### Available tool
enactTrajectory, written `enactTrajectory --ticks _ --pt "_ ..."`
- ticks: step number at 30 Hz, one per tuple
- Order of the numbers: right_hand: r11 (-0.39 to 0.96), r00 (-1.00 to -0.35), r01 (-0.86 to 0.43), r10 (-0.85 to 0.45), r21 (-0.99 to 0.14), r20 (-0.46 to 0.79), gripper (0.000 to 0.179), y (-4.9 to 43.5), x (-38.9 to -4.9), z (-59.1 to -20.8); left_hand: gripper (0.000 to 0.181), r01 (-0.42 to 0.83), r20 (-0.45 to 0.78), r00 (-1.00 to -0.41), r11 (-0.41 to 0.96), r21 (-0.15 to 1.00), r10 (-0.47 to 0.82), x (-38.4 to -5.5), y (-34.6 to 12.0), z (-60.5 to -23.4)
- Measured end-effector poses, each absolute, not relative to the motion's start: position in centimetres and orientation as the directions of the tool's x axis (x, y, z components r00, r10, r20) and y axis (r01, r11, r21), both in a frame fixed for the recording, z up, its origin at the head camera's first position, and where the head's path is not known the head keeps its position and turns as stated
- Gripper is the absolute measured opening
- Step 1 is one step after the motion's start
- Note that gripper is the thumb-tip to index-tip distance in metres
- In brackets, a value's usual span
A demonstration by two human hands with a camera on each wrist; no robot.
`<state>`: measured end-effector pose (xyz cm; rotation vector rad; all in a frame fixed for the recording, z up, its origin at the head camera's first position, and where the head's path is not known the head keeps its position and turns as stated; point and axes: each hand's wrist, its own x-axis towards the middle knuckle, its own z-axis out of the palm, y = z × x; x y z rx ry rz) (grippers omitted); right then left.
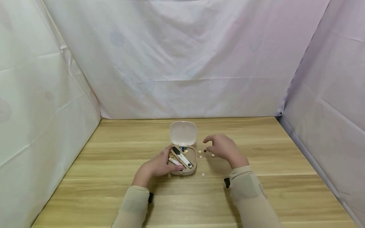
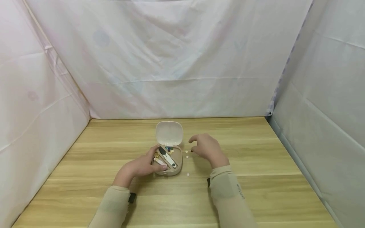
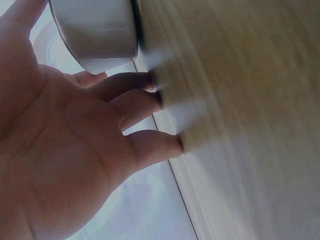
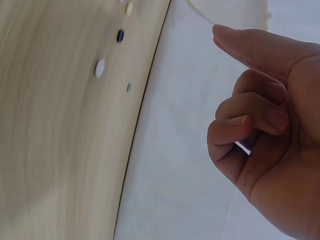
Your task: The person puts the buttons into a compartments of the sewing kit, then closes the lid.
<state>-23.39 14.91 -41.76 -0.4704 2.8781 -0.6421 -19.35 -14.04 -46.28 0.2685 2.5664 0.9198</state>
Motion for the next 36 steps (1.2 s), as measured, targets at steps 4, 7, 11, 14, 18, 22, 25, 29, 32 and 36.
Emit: enactTrajectory --ticks 4,7,11,14,18,22,25,29,32,36 --pt "0.859 -0.939 -0.229 -0.320 -0.459 -0.130 0.035 15.9 -23.6 -42.2 0.114 0.046 -0.306 -0.899 0.765 0.643 0.312 -19.3 -14.2 -46.3" --pt "0.866 -0.940 -0.205 -0.304 -0.455 -0.154 0.032 16.4 -23.9 -42.6 0.114 0.045 -0.310 -0.898 0.767 0.640 0.311 -19.2 -14.2 -46.2" --pt "0.884 -0.943 -0.208 -0.294 -0.420 -0.153 0.025 16.9 -24.4 -43.1 0.113 0.048 -0.307 -0.900 0.768 0.639 0.311 -19.1 -14.2 -46.0" --pt "0.891 -0.944 -0.196 -0.284 -0.409 -0.168 0.019 17.1 -24.7 -43.5 0.113 0.049 -0.305 -0.899 0.765 0.642 0.314 -19.2 -14.2 -45.9" --pt "0.894 -0.944 -0.155 -0.260 -0.420 -0.205 0.014 17.3 -24.7 -43.8 0.114 0.049 -0.308 -0.898 0.765 0.643 0.315 -19.2 -14.1 -45.9" --pt "0.898 -0.947 -0.119 -0.231 -0.424 -0.224 0.009 17.3 -24.6 -44.1 0.114 0.052 -0.305 -0.899 0.769 0.637 0.313 -19.3 -14.2 -46.0" --pt "0.902 -0.949 -0.096 -0.211 -0.422 -0.235 0.005 17.2 -24.6 -44.4 0.114 0.052 -0.302 -0.901 0.768 0.638 0.312 -19.3 -14.2 -46.0" --pt "0.904 -0.949 -0.088 -0.203 -0.418 -0.240 0.006 16.7 -24.5 -44.4 0.114 0.047 -0.304 -0.900 0.764 0.644 0.312 -19.3 -14.3 -46.0" --pt "0.903 -0.950 -0.080 -0.197 -0.421 -0.243 0.007 16.5 -24.4 -44.5 0.114 0.046 -0.307 -0.898 0.760 0.648 0.316 -19.2 -14.2 -46.0" --pt "0.902 -0.949 -0.070 -0.193 -0.427 -0.251 0.011 16.2 -24.4 -44.8 0.115 0.042 -0.310 -0.897 0.758 0.651 0.315 -19.2 -14.2 -45.9"
